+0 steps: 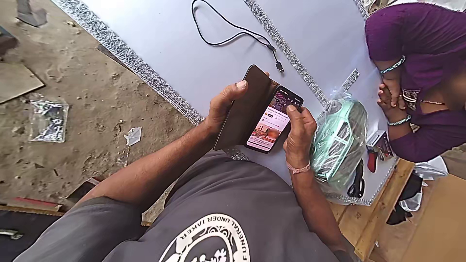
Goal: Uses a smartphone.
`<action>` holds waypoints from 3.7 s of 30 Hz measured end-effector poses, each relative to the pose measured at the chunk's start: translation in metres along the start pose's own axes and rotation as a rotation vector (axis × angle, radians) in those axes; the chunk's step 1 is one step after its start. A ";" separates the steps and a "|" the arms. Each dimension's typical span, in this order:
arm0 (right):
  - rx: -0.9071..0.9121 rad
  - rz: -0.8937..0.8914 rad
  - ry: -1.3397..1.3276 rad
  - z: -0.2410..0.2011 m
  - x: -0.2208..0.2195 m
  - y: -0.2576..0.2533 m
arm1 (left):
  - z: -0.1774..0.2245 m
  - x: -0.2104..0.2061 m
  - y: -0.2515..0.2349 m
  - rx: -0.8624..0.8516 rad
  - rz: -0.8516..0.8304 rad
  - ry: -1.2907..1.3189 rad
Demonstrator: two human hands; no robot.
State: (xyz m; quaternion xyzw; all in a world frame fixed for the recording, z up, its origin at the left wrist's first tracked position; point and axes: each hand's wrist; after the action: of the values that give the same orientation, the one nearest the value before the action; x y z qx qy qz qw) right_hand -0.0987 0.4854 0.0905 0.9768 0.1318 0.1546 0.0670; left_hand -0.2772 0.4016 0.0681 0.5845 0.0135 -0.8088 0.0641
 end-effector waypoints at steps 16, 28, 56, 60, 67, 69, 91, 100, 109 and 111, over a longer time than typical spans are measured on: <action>0.182 0.063 -0.097 0.021 0.005 0.010 | 0.007 -0.047 0.002 0.026 0.180 -0.115; 0.242 0.063 -0.079 0.027 0.006 0.013 | 0.002 0.011 0.001 0.019 -0.100 0.046; 0.298 0.113 0.041 0.031 0.005 0.014 | 0.001 -0.007 0.001 -0.028 0.054 -0.089; 0.308 0.115 0.046 0.031 0.005 0.014 | 0.001 -0.006 0.001 -0.032 0.041 -0.084; 0.300 0.128 0.070 0.030 0.006 0.014 | 0.000 -0.002 0.001 -0.017 0.026 -0.103; 0.299 0.125 0.074 0.030 0.006 0.014 | 0.000 -0.002 0.002 -0.010 0.020 -0.096; 0.596 0.118 1.165 -0.011 0.000 0.015 | 0.000 -0.005 0.002 -0.006 0.025 -0.090; 0.677 0.005 0.988 -0.012 0.018 0.032 | 0.000 -0.005 0.001 -0.005 0.011 -0.071; 0.801 0.106 0.797 -0.011 0.027 0.038 | -0.002 -0.004 -0.003 -0.036 -0.001 -0.046; 0.752 0.128 0.840 -0.009 0.024 0.036 | -0.002 -0.001 -0.003 -0.033 -0.012 -0.044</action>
State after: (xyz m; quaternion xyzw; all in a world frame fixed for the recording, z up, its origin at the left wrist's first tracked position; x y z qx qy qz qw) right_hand -0.0714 0.4588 0.1122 0.7942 0.1339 0.4761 -0.3531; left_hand -0.2757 0.4052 0.0685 0.5653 0.0289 -0.8215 0.0689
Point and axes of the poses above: each hand's wrist, its own y-axis away from the middle knuckle, its own x-axis out of the back of the hand, z = x × y, and after that the axes turned 6 degrees about y, right-handed
